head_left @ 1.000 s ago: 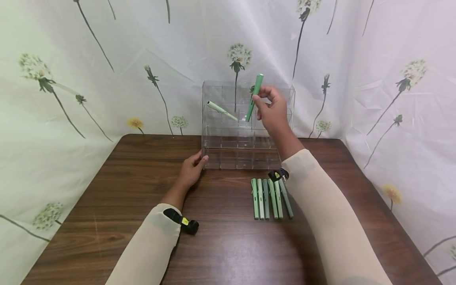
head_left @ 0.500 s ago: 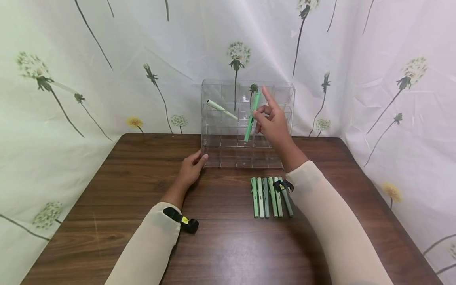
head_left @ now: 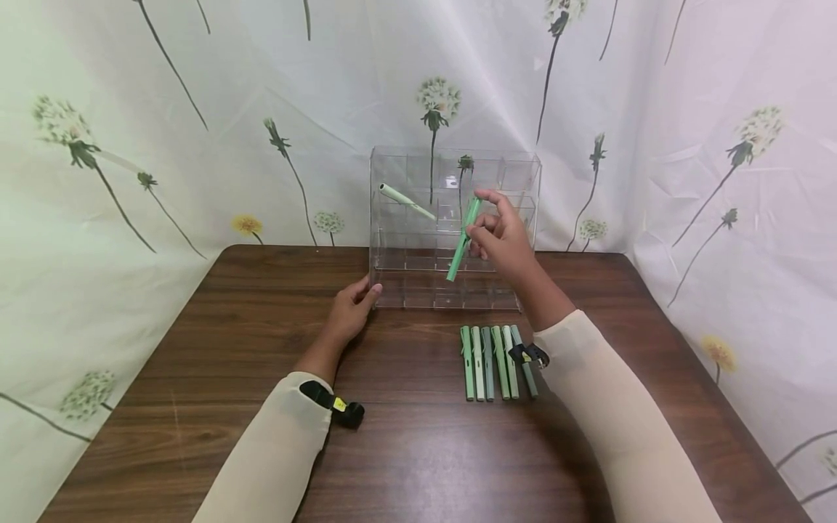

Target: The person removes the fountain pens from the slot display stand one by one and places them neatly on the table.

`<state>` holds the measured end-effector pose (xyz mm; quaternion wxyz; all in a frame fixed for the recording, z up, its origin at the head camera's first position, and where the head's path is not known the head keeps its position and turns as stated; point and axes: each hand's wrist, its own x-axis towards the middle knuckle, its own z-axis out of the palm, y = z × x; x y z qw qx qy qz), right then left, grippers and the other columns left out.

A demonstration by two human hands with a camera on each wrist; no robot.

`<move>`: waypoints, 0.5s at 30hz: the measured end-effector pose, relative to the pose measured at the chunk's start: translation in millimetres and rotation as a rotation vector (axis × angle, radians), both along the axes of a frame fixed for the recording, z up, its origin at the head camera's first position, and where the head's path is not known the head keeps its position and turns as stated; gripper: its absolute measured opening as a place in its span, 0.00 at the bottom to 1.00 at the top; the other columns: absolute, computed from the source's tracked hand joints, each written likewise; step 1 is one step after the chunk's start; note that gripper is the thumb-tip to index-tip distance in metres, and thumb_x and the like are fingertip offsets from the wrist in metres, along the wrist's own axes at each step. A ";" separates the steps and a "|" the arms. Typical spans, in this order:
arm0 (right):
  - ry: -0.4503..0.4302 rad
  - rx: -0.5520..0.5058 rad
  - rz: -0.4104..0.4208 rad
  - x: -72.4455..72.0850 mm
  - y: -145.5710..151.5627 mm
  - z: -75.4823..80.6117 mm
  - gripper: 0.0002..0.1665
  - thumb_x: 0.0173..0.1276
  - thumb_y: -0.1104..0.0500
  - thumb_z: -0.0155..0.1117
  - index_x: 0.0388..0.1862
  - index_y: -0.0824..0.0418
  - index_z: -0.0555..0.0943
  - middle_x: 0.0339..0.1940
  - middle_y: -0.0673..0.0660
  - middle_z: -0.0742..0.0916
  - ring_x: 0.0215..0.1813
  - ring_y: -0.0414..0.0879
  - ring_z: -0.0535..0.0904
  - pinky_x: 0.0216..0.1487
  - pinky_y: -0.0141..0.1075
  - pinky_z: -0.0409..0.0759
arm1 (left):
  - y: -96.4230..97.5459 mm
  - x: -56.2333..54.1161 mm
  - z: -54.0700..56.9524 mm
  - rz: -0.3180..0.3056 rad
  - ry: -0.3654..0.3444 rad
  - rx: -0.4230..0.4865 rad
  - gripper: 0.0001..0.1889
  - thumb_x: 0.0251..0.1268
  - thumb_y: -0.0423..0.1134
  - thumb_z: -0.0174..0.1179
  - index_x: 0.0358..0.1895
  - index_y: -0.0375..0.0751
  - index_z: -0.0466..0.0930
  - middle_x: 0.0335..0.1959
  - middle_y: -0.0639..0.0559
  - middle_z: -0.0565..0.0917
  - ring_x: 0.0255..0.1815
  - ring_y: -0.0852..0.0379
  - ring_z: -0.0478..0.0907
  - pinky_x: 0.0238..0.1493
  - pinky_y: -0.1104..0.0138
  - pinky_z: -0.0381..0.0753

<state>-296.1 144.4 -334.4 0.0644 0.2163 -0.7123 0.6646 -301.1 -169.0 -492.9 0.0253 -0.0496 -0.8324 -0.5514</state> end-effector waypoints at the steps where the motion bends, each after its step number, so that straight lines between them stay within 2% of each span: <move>1: -0.008 0.005 0.000 1.2 0.8 -1.0 0.35 0.81 0.68 0.58 0.83 0.54 0.64 0.31 0.53 0.81 0.25 0.43 0.75 0.28 0.31 0.76 | 0.0 -0.1 -0.1 0.000 0.001 0.000 0.34 0.86 0.57 0.57 0.85 0.48 0.67 0.83 0.38 0.72 0.80 0.39 0.75 0.83 0.45 0.70; 15: -0.155 0.120 0.054 22.0 12.2 -25.6 0.37 0.81 0.65 0.64 0.84 0.53 0.64 0.32 0.52 0.85 0.28 0.46 0.75 0.28 0.33 0.73 | 0.3 0.2 0.4 -0.004 0.004 -0.007 0.33 0.86 0.57 0.57 0.85 0.49 0.67 0.83 0.38 0.72 0.81 0.38 0.74 0.84 0.45 0.69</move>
